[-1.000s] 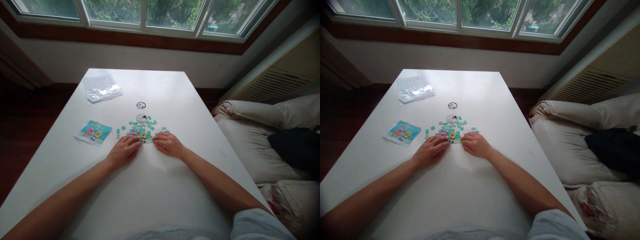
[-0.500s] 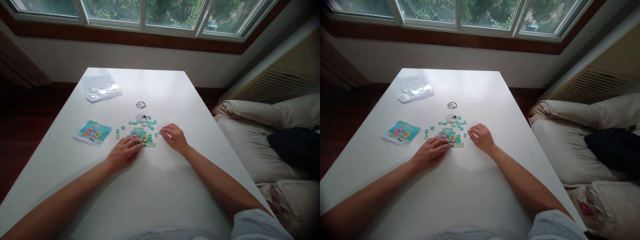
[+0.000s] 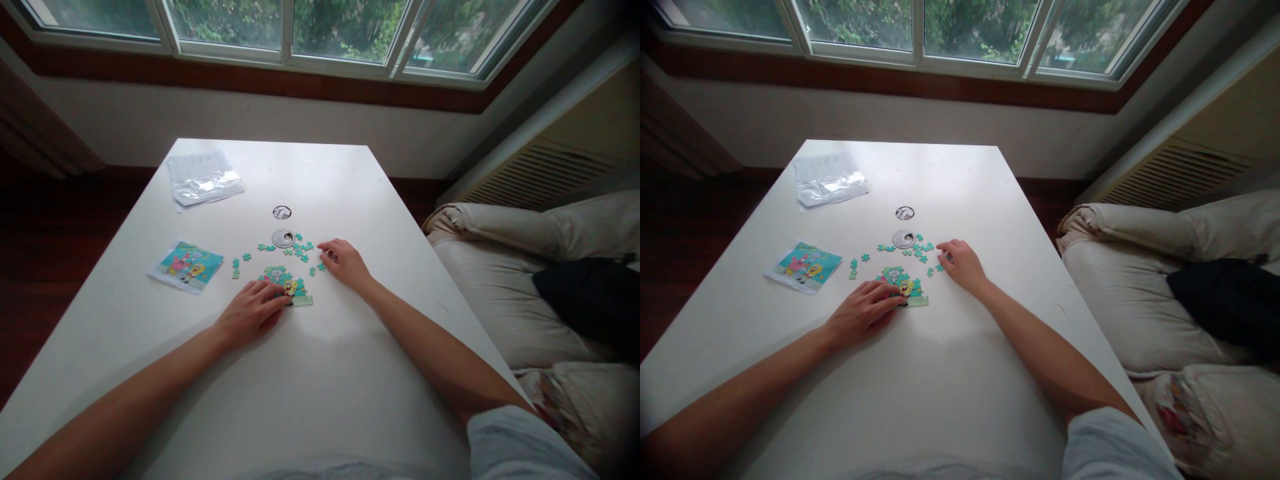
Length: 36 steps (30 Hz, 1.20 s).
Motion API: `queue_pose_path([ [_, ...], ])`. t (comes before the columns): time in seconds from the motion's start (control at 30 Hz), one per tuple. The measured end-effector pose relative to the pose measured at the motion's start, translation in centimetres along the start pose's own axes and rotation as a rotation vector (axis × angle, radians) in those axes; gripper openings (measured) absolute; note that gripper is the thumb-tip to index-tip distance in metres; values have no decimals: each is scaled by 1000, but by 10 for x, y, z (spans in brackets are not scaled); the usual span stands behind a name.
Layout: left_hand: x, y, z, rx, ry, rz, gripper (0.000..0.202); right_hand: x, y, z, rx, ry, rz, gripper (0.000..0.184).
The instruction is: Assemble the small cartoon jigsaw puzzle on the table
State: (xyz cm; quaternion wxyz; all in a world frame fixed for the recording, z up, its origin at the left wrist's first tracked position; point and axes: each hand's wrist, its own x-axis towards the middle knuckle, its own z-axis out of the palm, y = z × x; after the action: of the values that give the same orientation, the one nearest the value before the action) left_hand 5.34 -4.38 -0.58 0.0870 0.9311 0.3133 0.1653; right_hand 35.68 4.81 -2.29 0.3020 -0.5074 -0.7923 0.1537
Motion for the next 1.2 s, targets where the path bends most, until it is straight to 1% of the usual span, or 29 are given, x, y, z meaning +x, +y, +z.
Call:
queue_pose_path([
  [0.13,0,-1,0,-16,-5,-12,38,24,6,5,-56,-51,-5,27],
  [0.2,0,-2,0,-29,4,-15,39,35,10,9,-91,-79,-32,29],
  [0.3,1,-3,-1,-38,3,-13,40,45,14,16,-122,-83,-61,24],
  [0.43,1,-4,-1,-30,-9,-18,40,46,14,18,-120,-78,-78,15],
  [0.63,1,-4,-1,-25,-35,-28,40,39,13,13,-99,-75,-61,12],
  [0.77,1,-4,0,-20,-22,-33,39,35,18,4,-37,-41,-17,14],
  [0.9,1,-4,-1,-19,-10,-34,39,35,26,-15,19,-29,55,15],
  [1.07,1,-4,-1,-35,-8,-35,40,36,35,-40,7,-98,90,14],
  [1.2,0,-5,0,-42,-9,-39,41,34,32,-44,99,-199,54,13],
])
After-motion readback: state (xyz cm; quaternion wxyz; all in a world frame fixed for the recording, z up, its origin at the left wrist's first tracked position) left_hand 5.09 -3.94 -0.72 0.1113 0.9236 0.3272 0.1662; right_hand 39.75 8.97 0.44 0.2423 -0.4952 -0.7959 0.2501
